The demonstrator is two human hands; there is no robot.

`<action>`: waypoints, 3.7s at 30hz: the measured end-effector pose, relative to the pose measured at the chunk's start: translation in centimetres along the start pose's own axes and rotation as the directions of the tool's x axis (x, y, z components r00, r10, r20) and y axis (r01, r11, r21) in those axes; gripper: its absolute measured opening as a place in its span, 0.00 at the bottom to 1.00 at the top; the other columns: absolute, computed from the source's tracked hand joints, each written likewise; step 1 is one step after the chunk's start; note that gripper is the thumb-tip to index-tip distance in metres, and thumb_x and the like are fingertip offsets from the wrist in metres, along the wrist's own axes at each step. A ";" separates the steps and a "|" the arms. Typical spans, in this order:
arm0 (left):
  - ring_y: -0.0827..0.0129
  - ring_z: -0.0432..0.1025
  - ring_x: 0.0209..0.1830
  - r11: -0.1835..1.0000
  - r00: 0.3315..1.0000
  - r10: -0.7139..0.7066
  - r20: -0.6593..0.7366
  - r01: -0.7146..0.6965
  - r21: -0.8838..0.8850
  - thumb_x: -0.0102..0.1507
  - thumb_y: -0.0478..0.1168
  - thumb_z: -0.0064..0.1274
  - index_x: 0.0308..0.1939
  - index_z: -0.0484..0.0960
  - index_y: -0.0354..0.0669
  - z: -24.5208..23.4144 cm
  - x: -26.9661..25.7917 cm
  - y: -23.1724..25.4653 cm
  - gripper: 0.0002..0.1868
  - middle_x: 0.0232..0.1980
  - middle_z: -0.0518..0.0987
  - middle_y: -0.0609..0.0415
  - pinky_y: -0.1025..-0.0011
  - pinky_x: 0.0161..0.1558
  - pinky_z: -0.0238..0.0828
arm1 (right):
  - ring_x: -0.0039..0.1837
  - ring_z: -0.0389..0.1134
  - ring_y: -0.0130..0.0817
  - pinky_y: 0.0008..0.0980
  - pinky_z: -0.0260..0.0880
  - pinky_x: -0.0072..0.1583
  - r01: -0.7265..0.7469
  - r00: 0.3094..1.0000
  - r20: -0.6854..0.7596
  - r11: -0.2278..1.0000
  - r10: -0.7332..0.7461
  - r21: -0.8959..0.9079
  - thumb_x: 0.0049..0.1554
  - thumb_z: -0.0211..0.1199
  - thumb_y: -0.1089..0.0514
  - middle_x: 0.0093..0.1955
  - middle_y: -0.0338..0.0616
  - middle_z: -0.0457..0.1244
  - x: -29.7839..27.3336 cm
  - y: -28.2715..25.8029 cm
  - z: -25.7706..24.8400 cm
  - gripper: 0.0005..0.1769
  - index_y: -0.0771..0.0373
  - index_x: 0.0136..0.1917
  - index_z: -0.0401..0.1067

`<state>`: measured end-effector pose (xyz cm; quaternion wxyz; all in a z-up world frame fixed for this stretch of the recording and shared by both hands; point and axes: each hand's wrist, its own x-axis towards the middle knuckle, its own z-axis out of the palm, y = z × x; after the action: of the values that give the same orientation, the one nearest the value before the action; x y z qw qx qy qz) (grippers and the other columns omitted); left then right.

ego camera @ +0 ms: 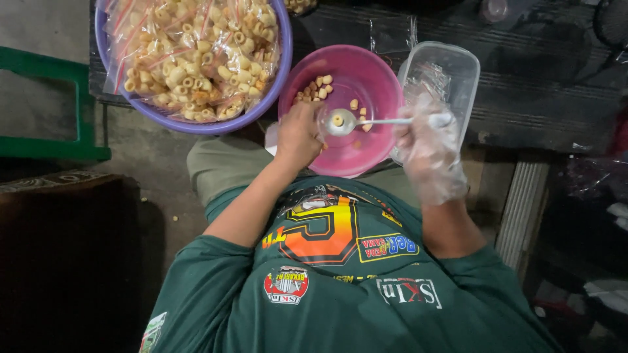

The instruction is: Packaging small snacks from a bowl into individual plastic bags using a spoon and hands.

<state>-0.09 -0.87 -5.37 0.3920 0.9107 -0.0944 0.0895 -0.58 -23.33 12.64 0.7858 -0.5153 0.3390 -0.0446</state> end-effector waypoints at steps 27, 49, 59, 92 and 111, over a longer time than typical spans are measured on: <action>0.66 0.74 0.50 0.561 0.924 -0.383 0.019 0.249 -0.790 0.55 0.31 0.71 0.66 0.74 0.45 -5.7 0.7 3.4 0.36 0.53 0.79 0.47 0.71 0.50 0.80 | 0.31 0.69 0.31 0.25 0.73 0.33 0.316 0.921 0.380 0.745 -0.090 -0.588 0.56 0.69 0.58 0.38 0.53 0.71 5.4 12.2 -3.1 0.07 0.61 0.48 0.81; 0.69 0.75 0.43 0.662 0.937 -0.347 -0.041 0.214 -0.718 0.52 0.35 0.74 0.64 0.78 0.48 -6.1 1.2 4.2 0.36 0.41 0.79 0.49 0.73 0.48 0.79 | 0.26 0.68 0.24 0.16 0.65 0.27 -0.150 0.971 0.112 0.899 0.213 -0.410 0.60 0.59 0.53 0.32 0.48 0.70 10.1 10.8 -8.9 0.12 0.59 0.52 0.78; 0.53 0.76 0.57 0.820 0.964 -0.264 -0.041 0.202 -0.535 0.53 0.36 0.72 0.62 0.79 0.46 -3.7 0.8 2.8 0.32 0.52 0.81 0.45 0.60 0.60 0.73 | 0.27 0.62 0.18 0.10 0.56 0.27 -0.068 0.997 0.004 0.966 0.072 -0.249 0.62 0.56 0.47 0.28 0.39 0.65 7.7 8.2 -7.7 0.12 0.52 0.44 0.77; 0.61 0.81 0.49 0.315 0.930 -0.295 0.220 0.312 -0.896 0.55 0.23 0.66 0.69 0.66 0.41 -8.4 1.1 6.1 0.41 0.50 0.78 0.48 0.69 0.45 0.86 | 0.31 0.66 0.26 0.28 0.61 0.30 0.387 0.916 0.190 0.654 -0.353 -0.650 0.64 0.63 0.53 0.26 0.42 0.65 -1.7 1.7 -1.9 0.14 0.61 0.41 0.81; 0.71 0.73 0.53 0.353 0.912 -0.384 0.145 0.290 -0.890 0.56 0.25 0.70 0.66 0.71 0.43 -5.9 0.7 4.3 0.37 0.51 0.76 0.55 0.71 0.58 0.80 | 0.39 0.75 0.42 0.36 0.74 0.38 0.080 0.988 0.145 0.597 0.061 -0.798 0.55 0.70 0.55 0.43 0.62 0.71 3.5 9.9 -6.1 0.11 0.64 0.48 0.81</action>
<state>-0.99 0.48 1.75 0.8276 0.5555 0.0790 -0.0166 -4.18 -24.97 1.12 0.4947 -0.8167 0.2571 0.1487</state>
